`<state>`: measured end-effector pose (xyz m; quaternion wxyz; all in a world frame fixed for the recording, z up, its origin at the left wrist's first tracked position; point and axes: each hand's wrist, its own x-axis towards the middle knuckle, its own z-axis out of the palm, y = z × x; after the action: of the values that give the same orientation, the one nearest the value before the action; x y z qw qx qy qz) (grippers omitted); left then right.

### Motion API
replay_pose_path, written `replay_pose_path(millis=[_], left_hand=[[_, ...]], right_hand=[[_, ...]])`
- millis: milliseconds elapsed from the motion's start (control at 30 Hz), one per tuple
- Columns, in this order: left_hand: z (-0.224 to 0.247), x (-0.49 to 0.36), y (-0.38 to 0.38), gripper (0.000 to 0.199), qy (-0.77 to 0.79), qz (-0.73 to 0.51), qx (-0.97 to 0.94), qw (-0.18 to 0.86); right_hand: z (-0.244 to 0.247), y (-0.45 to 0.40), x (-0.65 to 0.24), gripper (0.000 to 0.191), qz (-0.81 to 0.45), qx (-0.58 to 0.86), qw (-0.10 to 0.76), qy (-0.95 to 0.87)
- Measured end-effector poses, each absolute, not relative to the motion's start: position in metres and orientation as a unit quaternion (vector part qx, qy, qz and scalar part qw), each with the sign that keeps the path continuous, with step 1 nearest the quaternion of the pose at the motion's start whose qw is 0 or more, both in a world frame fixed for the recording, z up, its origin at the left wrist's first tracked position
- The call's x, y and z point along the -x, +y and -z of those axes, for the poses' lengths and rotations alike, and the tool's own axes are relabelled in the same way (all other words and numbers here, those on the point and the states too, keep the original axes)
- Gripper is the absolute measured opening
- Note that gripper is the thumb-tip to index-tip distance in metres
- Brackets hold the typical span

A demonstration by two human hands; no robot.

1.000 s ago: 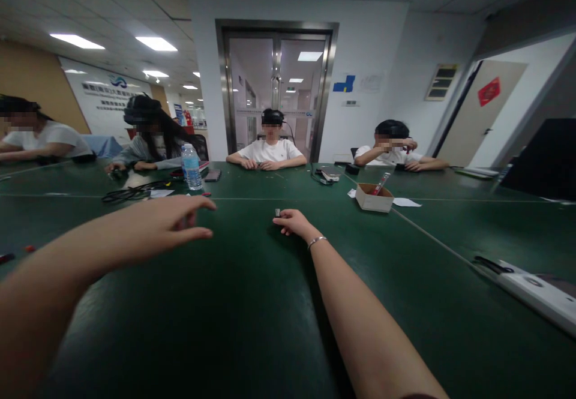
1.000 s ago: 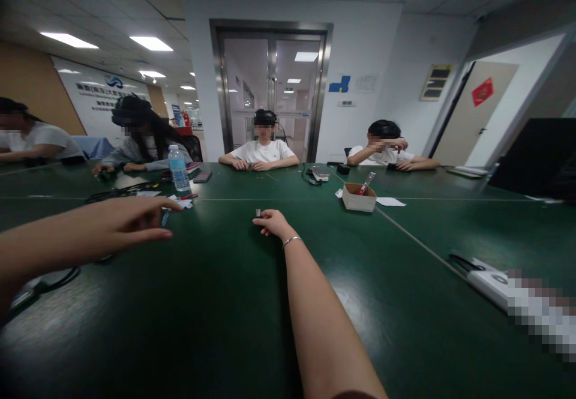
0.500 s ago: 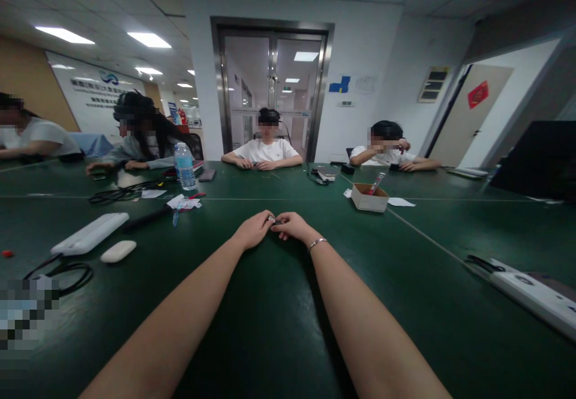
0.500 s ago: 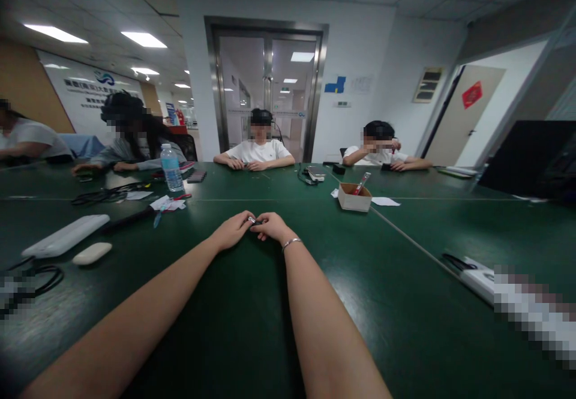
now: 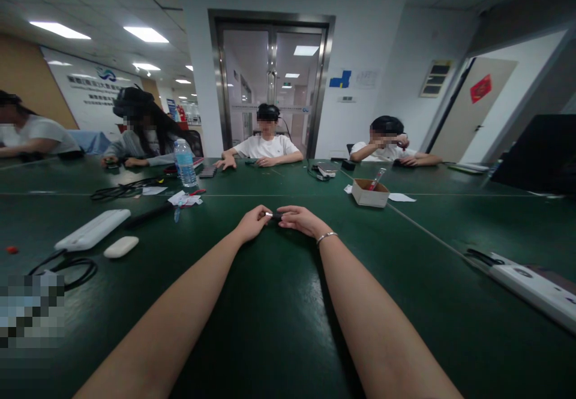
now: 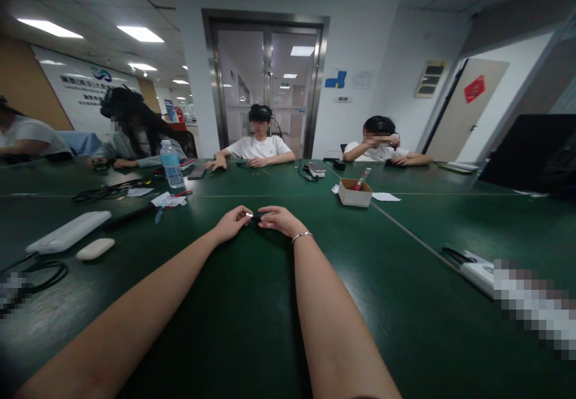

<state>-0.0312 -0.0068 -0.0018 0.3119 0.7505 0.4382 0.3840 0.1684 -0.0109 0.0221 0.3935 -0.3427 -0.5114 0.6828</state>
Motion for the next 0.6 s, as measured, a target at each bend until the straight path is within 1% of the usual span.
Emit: replay_pose_path(millis=[167, 433, 600], left_hand=[[0.0049, 0.0320, -0.0007, 0.022, 0.415, -0.398, -0.740, 0.349], [0.0043, 0.0312, -0.0036, 0.019, 0.407, -0.411, -0.726, 0.371], [0.0056, 0.0308, -0.0024, 0.020, 0.405, -0.413, -0.723, 0.377]], right_hand=[[-0.0199, -0.0093, -0.1674, 0.029, -0.667, 0.348, 0.402, -0.523], [-0.0175, -0.0051, -0.1647, 0.009, -0.664, 0.362, 0.398, -0.519], [-0.0160, -0.0030, -0.1646, 0.008, -0.660, 0.374, 0.399, -0.516]])
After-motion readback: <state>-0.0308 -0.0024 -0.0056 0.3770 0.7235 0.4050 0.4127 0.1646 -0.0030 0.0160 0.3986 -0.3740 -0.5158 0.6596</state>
